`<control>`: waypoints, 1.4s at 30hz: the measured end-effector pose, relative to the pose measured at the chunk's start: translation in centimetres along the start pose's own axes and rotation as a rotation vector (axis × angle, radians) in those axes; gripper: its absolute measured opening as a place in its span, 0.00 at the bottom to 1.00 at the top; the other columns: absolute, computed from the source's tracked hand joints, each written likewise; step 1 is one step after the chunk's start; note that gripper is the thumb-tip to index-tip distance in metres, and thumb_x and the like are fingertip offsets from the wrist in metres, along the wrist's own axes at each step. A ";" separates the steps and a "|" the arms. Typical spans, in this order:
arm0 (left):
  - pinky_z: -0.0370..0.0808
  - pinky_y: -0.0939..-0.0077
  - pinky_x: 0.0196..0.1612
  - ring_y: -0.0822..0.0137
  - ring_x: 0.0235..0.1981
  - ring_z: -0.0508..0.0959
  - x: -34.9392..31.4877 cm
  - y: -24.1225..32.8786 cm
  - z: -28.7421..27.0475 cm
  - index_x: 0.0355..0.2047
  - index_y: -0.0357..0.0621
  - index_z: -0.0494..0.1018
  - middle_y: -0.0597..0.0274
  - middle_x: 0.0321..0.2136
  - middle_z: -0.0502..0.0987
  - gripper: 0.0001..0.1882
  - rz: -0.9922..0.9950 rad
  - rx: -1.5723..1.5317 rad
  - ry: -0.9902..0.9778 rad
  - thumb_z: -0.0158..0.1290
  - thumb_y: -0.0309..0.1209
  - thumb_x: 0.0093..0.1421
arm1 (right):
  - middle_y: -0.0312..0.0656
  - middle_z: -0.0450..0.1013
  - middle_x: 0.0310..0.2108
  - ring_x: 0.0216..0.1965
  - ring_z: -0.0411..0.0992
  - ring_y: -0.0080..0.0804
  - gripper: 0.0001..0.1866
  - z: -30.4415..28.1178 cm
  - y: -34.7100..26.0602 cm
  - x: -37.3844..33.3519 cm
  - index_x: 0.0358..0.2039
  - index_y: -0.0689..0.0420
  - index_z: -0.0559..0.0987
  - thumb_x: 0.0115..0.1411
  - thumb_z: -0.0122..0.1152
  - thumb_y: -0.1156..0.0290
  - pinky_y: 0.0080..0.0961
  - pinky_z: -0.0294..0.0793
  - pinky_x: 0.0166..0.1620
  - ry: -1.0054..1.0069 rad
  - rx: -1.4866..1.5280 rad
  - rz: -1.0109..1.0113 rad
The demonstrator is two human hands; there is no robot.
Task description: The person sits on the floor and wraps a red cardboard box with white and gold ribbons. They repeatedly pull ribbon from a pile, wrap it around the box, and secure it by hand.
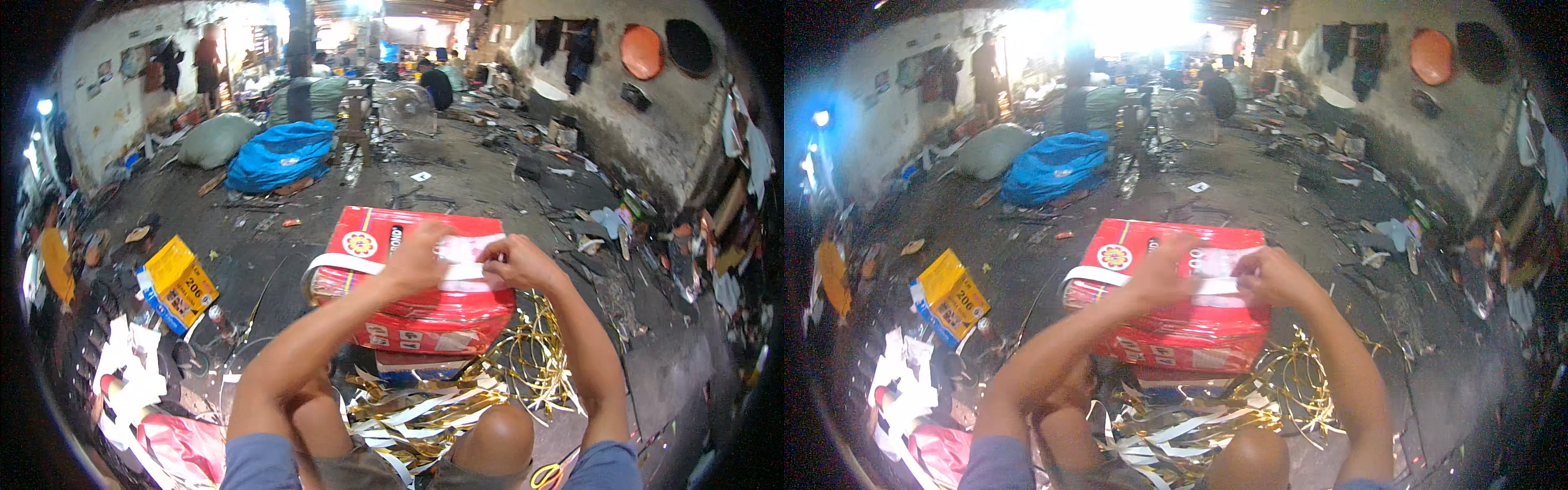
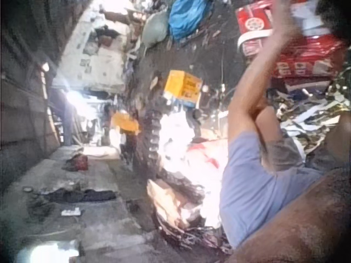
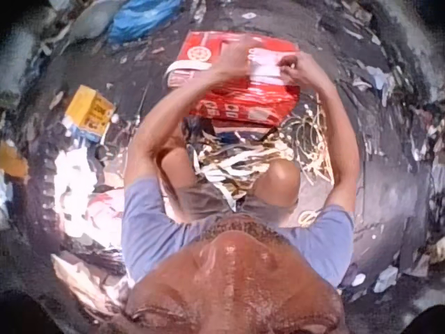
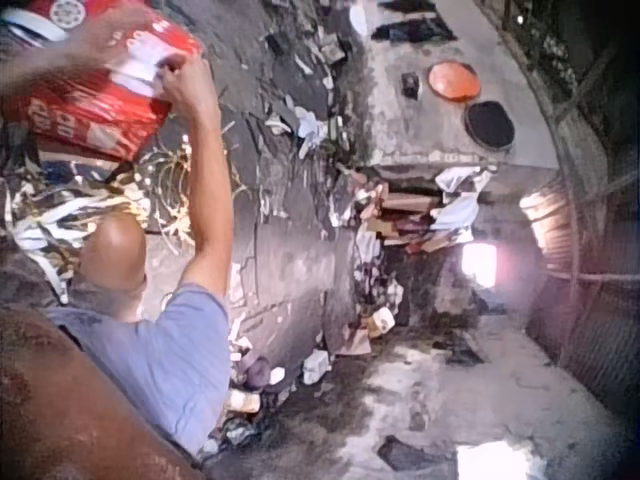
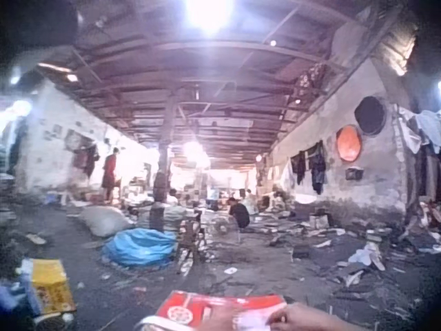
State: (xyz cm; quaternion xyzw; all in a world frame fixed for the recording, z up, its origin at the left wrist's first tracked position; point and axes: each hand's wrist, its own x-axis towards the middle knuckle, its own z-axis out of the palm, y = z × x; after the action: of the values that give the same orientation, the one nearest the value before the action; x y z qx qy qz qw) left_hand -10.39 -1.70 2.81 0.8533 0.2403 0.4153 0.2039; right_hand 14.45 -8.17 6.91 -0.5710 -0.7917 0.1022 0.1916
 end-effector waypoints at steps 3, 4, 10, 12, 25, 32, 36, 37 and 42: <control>0.79 0.56 0.46 0.45 0.39 0.82 0.7 0.7 5.9 0.48 0.36 0.76 0.42 0.38 0.82 0.19 -0.119 -0.287 -0.063 0.61 0.29 0.56 | 0.47 0.83 0.32 0.32 0.81 0.41 0.12 0.7 -1.8 -1.1 0.37 0.60 0.85 0.55 0.71 0.68 0.35 0.78 0.38 0.186 -0.087 0.200; 0.79 0.56 0.44 0.46 0.39 0.82 0.7 0.6 6.8 0.44 0.36 0.77 0.42 0.38 0.81 0.16 -0.107 -0.295 -0.013 0.62 0.30 0.56 | 0.46 0.83 0.33 0.34 0.81 0.43 0.11 0.8 -2.3 -1.4 0.37 0.58 0.85 0.55 0.70 0.67 0.38 0.78 0.39 0.197 -0.072 0.213; 0.79 0.58 0.40 0.51 0.36 0.83 0.3 0.4 7.5 0.38 0.39 0.81 0.49 0.36 0.81 0.12 -0.078 -0.217 0.035 0.64 0.35 0.59 | 0.42 0.79 0.34 0.37 0.79 0.46 0.10 2.0 -1.4 -3.6 0.35 0.53 0.86 0.56 0.72 0.63 0.41 0.76 0.41 0.364 -0.156 0.108; 0.79 0.57 0.40 0.48 0.36 0.82 0.2 0.1 7.4 0.36 0.42 0.81 0.52 0.35 0.80 0.10 -0.034 -0.161 0.045 0.63 0.35 0.59 | 0.42 0.78 0.36 0.37 0.79 0.45 0.09 2.1 -1.8 -3.8 0.35 0.53 0.87 0.56 0.72 0.64 0.40 0.77 0.41 0.363 -0.169 0.113; 0.77 0.62 0.40 0.56 0.36 0.82 0.2 0.6 6.8 0.38 0.44 0.84 0.56 0.35 0.80 0.12 -0.151 -0.232 -0.011 0.64 0.37 0.60 | 0.43 0.72 0.36 0.35 0.75 0.36 0.12 1.0 -0.2 -4.2 0.40 0.55 0.89 0.56 0.73 0.65 0.34 0.76 0.40 0.258 0.074 0.067; 0.77 0.63 0.41 0.57 0.36 0.81 0.3 0.4 7.2 0.38 0.45 0.84 0.57 0.34 0.81 0.12 -0.008 -0.191 0.003 0.65 0.39 0.59 | 0.33 0.65 0.31 0.30 0.66 0.23 0.12 1.2 1.0 -4.4 0.37 0.54 0.90 0.51 0.78 0.68 0.24 0.66 0.32 0.319 0.137 0.032; 0.77 0.63 0.41 0.59 0.36 0.81 0.7 0.3 6.9 0.37 0.45 0.84 0.56 0.34 0.82 0.13 -0.161 -0.231 -0.066 0.67 0.39 0.57 | 0.33 0.65 0.31 0.30 0.66 0.23 0.12 1.1 0.9 -3.9 0.37 0.54 0.90 0.50 0.79 0.67 0.24 0.65 0.32 0.309 0.138 0.066; 0.77 0.63 0.41 0.59 0.36 0.81 0.7 0.1 7.0 0.37 0.45 0.84 0.56 0.34 0.82 0.13 -0.157 -0.232 -0.065 0.67 0.39 0.57 | 0.33 0.65 0.31 0.30 0.66 0.24 0.12 1.1 0.8 -3.9 0.37 0.54 0.90 0.50 0.79 0.67 0.24 0.66 0.32 0.306 0.151 0.064; 0.78 0.63 0.40 0.59 0.35 0.82 0.6 -0.2 7.5 0.35 0.44 0.85 0.56 0.33 0.82 0.12 -0.188 -0.282 -0.048 0.67 0.39 0.56 | 0.38 0.69 0.33 0.32 0.71 0.29 0.13 1.0 0.4 -4.3 0.38 0.53 0.90 0.51 0.77 0.65 0.29 0.72 0.36 0.306 0.113 0.063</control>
State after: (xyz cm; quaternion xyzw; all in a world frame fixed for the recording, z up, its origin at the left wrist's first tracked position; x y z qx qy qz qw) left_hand -4.06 -2.34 -1.22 0.7996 0.2534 0.4037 0.3652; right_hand 15.60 -12.03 5.05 -0.5929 -0.7279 0.0645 0.3384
